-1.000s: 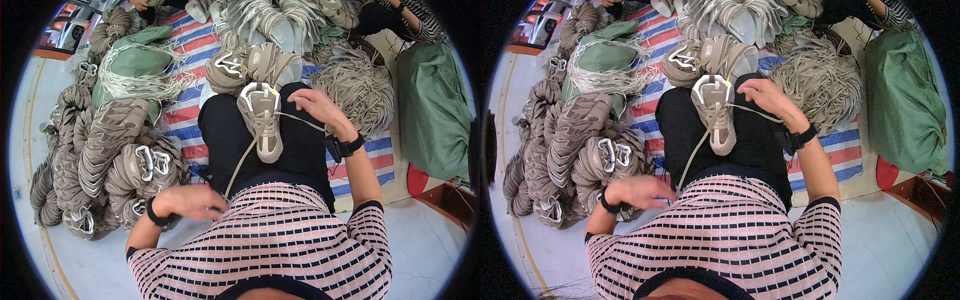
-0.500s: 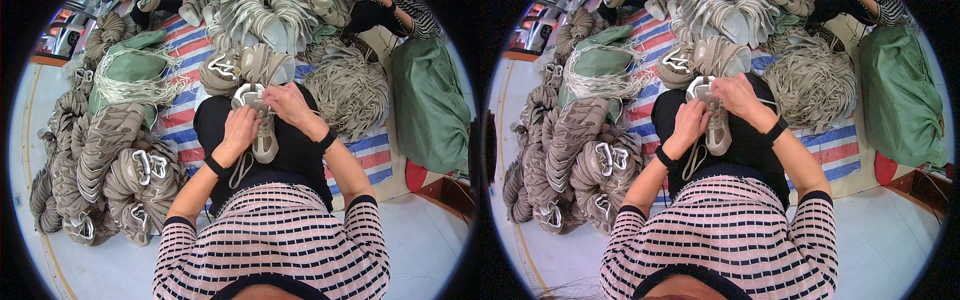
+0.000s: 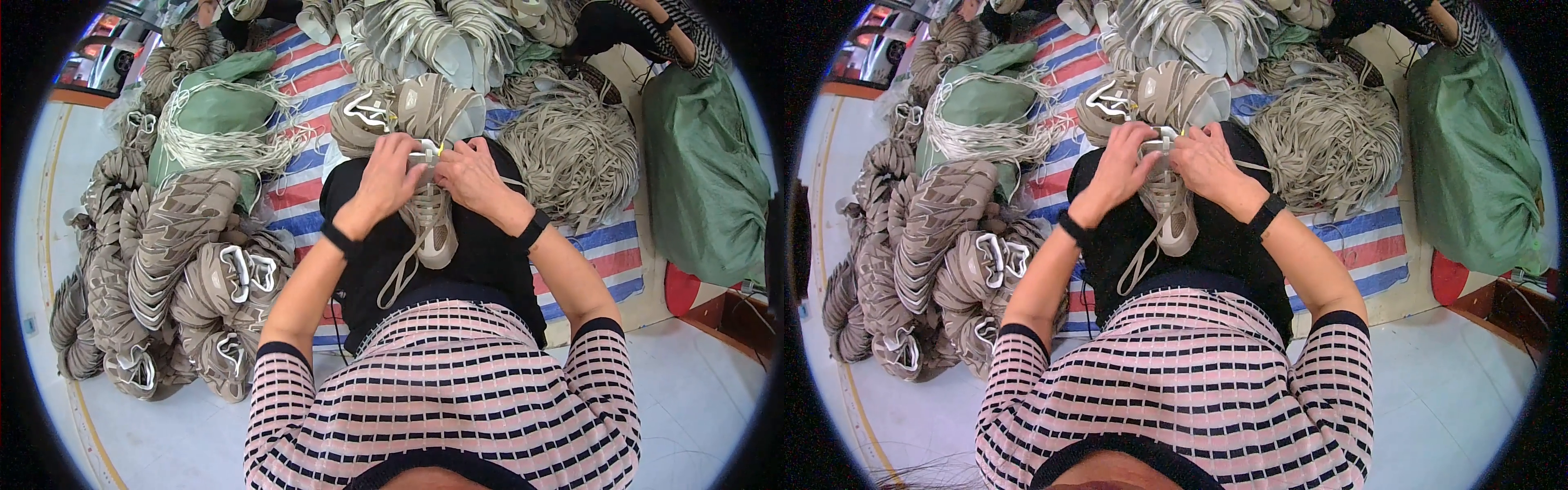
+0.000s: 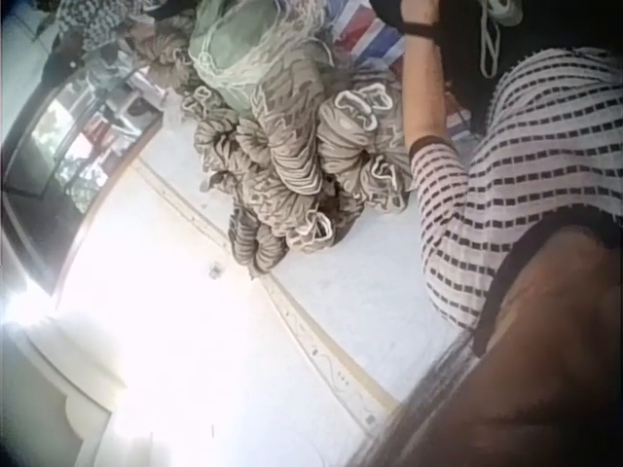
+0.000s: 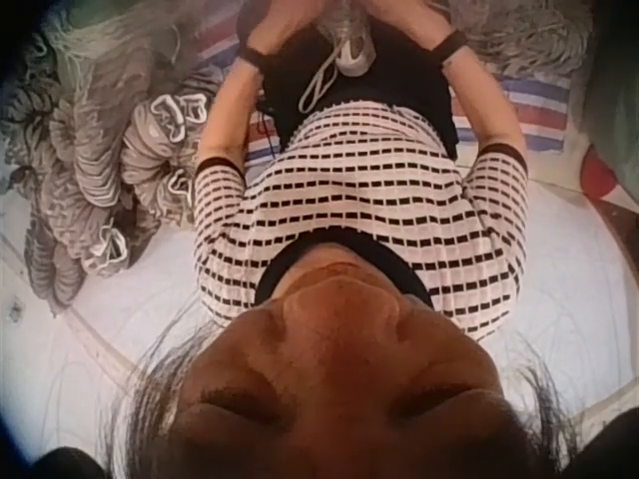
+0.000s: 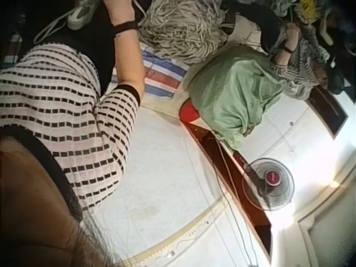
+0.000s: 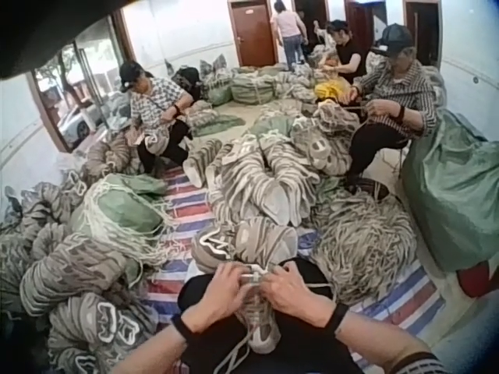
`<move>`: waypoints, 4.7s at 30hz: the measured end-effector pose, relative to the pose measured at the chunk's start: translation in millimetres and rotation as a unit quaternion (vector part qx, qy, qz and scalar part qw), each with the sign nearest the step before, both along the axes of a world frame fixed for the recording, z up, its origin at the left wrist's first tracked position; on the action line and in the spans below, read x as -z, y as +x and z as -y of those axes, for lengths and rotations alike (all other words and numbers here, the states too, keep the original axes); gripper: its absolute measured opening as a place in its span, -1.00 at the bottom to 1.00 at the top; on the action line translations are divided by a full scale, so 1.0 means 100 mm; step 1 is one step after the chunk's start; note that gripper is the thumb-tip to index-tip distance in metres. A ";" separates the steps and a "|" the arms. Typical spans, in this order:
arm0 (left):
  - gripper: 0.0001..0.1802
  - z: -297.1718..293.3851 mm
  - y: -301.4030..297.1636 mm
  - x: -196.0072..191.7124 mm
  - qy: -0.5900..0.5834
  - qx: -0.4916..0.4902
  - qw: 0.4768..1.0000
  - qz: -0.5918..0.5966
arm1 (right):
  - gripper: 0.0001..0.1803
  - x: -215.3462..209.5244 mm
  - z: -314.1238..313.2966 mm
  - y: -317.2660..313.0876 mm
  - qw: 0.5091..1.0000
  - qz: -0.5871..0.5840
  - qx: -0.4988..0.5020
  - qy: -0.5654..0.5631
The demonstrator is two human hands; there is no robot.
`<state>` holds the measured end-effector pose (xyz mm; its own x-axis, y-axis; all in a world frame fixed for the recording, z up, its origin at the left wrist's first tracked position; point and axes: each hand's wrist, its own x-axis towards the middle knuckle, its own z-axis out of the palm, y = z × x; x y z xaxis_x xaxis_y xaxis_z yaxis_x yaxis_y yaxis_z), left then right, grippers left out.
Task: Lacing and preparing shoe components in a shoe manufacturing facility.
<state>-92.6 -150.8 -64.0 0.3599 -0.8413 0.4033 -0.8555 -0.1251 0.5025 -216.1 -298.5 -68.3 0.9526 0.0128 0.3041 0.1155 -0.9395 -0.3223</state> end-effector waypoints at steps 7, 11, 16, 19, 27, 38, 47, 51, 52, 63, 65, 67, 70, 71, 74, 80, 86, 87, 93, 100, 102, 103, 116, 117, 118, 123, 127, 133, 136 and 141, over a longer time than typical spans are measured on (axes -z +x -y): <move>-0.60 0.36 0.38 -0.19 0.322 0.069 0.934 -0.142 | -0.97 0.00 0.00 -0.06 1.000 -0.010 0.009 0.013; -0.65 0.21 0.33 -0.01 0.256 0.108 0.940 -0.200 | -0.98 -0.05 0.04 -0.10 1.000 -0.006 0.005 0.028; -0.73 0.06 0.34 0.04 0.174 0.112 0.903 -0.377 | -0.97 -0.08 0.02 -0.08 1.000 -0.007 -0.019 0.015; -0.77 0.10 0.37 0.14 0.174 0.098 0.910 -0.362 | -0.97 -0.07 0.00 -0.05 1.000 0.006 -0.016 -0.004; -0.69 0.13 0.35 0.26 0.147 0.052 0.902 -0.403 | -0.96 -0.03 0.03 0.06 0.998 -0.033 -0.055 0.003; -0.75 0.16 0.31 0.21 0.115 0.056 0.881 -0.456 | -0.94 0.00 -0.14 0.00 0.991 -0.010 -0.031 0.133; -0.73 -0.09 -0.30 -0.05 0.017 -0.033 0.998 0.050 | -0.94 -0.03 0.17 -0.09 0.982 0.012 0.026 0.188; -0.81 -0.17 -0.45 0.02 0.058 -0.009 0.993 0.104 | -0.94 -0.07 0.04 -0.07 0.994 0.018 0.005 0.112; -0.83 -0.19 -0.47 0.03 0.057 -0.007 0.993 0.100 | -0.94 -0.07 0.02 -0.07 0.993 0.020 0.006 0.114; -0.85 -0.31 -0.57 0.06 0.005 0.010 1.000 0.021 | -0.94 -0.11 -0.02 -0.02 0.999 -0.021 -0.041 0.008; -0.85 -0.29 -0.59 0.08 -0.014 0.019 0.999 0.023 | -0.94 -0.04 -0.04 -0.01 0.998 -0.027 -0.025 0.054; -0.85 -0.27 -0.60 0.08 -0.014 0.023 0.999 0.021 | -0.95 0.03 -0.08 -0.01 0.994 -0.032 -0.010 0.100; -0.85 -0.29 -0.59 0.09 -0.014 0.028 0.999 0.015 | -0.94 0.05 -0.15 -0.03 0.988 -0.025 0.024 0.148; -0.85 -0.31 -0.58 0.09 -0.014 0.030 0.999 0.012 | -0.92 0.02 -0.14 -0.06 0.977 -0.039 0.025 0.209; -0.84 -0.36 -0.58 0.10 -0.003 0.038 0.999 -0.013 | -0.86 0.04 -0.10 -0.03 0.957 -0.059 0.020 0.283; -0.85 -0.32 -0.62 0.10 0.000 0.071 0.997 -0.027 | -0.86 0.19 -0.24 0.08 0.957 0.010 0.043 0.285; -0.86 -0.47 -0.62 0.04 0.032 0.059 0.995 -0.075 | -0.55 -0.10 0.07 0.22 0.986 0.104 0.030 0.126; -0.86 -0.47 -0.64 0.02 0.033 0.062 0.995 -0.073 | -0.55 -0.04 0.12 0.23 0.986 0.106 0.033 0.126; -0.36 -0.48 -0.51 -0.05 0.044 -0.074 0.631 -0.771 | -0.73 -0.04 -0.02 0.14 0.975 -0.044 0.008 0.217; -0.65 -0.39 -0.61 -0.04 0.009 -0.148 0.607 -0.781 | -0.77 -0.09 -0.52 -0.43 0.991 0.097 -0.069 0.054; -0.74 -0.39 -0.61 0.00 0.001 -0.160 0.585 -0.795 | -0.74 -0.14 -0.48 -0.47 0.994 0.055 -0.094 0.017; -0.73 -0.40 -0.61 0.01 0.004 -0.152 0.593 -0.790 | -0.74 -0.14 -0.47 -0.50 0.994 0.052 -0.094 0.019; -0.62 -0.47 -0.48 0.10 0.029 -0.069 0.614 -0.785 | -0.62 -0.09 -0.34 -0.65 0.992 0.046 -0.088 0.078; -0.65 -0.48 -0.49 0.08 0.022 -0.072 0.607 -0.791 | -0.59 -0.06 -0.34 -0.66 0.993 0.041 -0.082 0.077; -0.65 -0.49 -0.50 0.07 0.021 -0.074 0.605 -0.792 | -0.59 -0.05 -0.33 -0.66 0.993 0.039 -0.084 0.078; -0.61 -0.52 -0.48 0.09 0.014 -0.041 0.604 -0.796 | -0.50 -0.07 -0.32 -0.67 0.996 -0.009 -0.081 0.041; -0.53 -0.54 -0.47 0.12 0.010 -0.011 0.596 -0.803 | -0.46 -0.12 -0.32 -0.68 0.996 -0.029 -0.085 0.015; -0.58 -0.55 -0.47 0.17 0.003 -0.025 0.588 -0.808 | -0.41 -0.11 -0.31 -0.68 0.996 -0.043 -0.076 0.016; -0.54 -0.56 -0.45 0.18 0.008 -0.008 0.588 -0.809 | -0.39 -0.15 -0.28 -0.67 0.994 -0.057 -0.092 0.014; -0.61 -0.52 -0.47 0.17 -0.006 -0.027 0.578 -0.815 | -0.39 -0.13 -0.25 -0.67 0.994 -0.051 -0.100 0.016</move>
